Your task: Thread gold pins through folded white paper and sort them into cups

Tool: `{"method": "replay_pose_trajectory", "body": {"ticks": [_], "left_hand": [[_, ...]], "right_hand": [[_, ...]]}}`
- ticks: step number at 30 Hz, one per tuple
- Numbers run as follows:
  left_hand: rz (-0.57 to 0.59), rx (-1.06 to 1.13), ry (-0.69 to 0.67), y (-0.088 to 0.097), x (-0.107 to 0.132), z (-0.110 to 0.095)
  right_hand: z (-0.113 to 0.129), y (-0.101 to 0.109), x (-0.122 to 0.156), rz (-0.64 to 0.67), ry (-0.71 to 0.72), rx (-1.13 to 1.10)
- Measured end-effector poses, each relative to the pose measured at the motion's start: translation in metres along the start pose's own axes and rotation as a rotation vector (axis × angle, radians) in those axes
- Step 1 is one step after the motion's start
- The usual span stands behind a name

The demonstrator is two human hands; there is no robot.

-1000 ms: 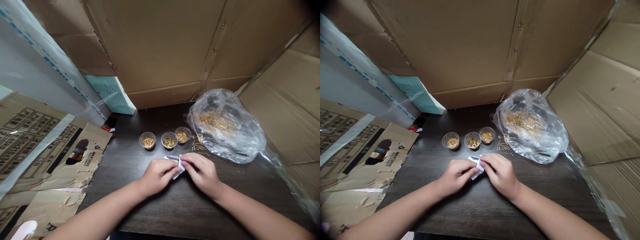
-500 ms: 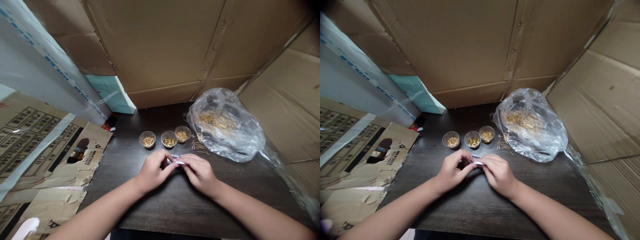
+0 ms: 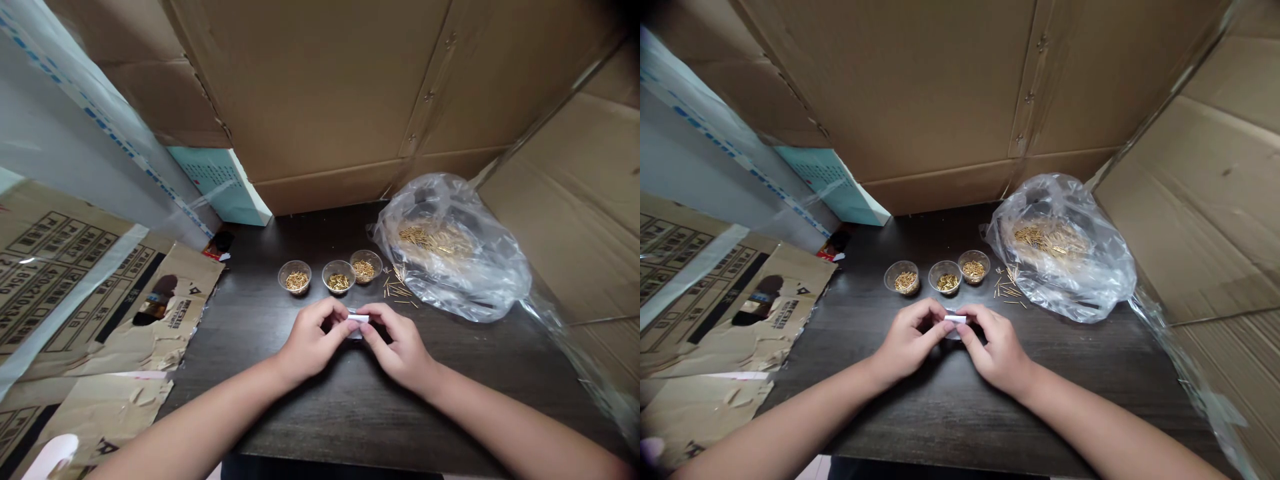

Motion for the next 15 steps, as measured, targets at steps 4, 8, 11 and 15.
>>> {"method": "replay_pose_trajectory", "body": {"ticks": [4, 8, 11, 15], "left_hand": [[-0.014, 0.071, 0.055, -0.001, -0.001, 0.005], [0.043, -0.065, -0.051, 0.001, -0.002, 0.0], [0.103, -0.254, -0.274, 0.0, 0.0, -0.011], [0.112, -0.357, -0.474, -0.001, 0.005, -0.021]], "right_hand": [[0.003, -0.001, 0.001, -0.032, 0.011, -0.017], [0.005, 0.001, 0.001, -0.04, 0.048, -0.013], [0.004, 0.002, -0.001, 0.005, 0.068, 0.008], [0.005, 0.001, -0.002, 0.037, 0.106, 0.025]]}}
Point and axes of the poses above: each hand's wrist, its own x-axis away from the middle knuckle, its own y-axis out of the back of the hand, z = x × y, the point moved 6 cm from there along -x, towards the middle knuckle, and after that the axes turned 3 degrees about x, right-handed, at the moved point
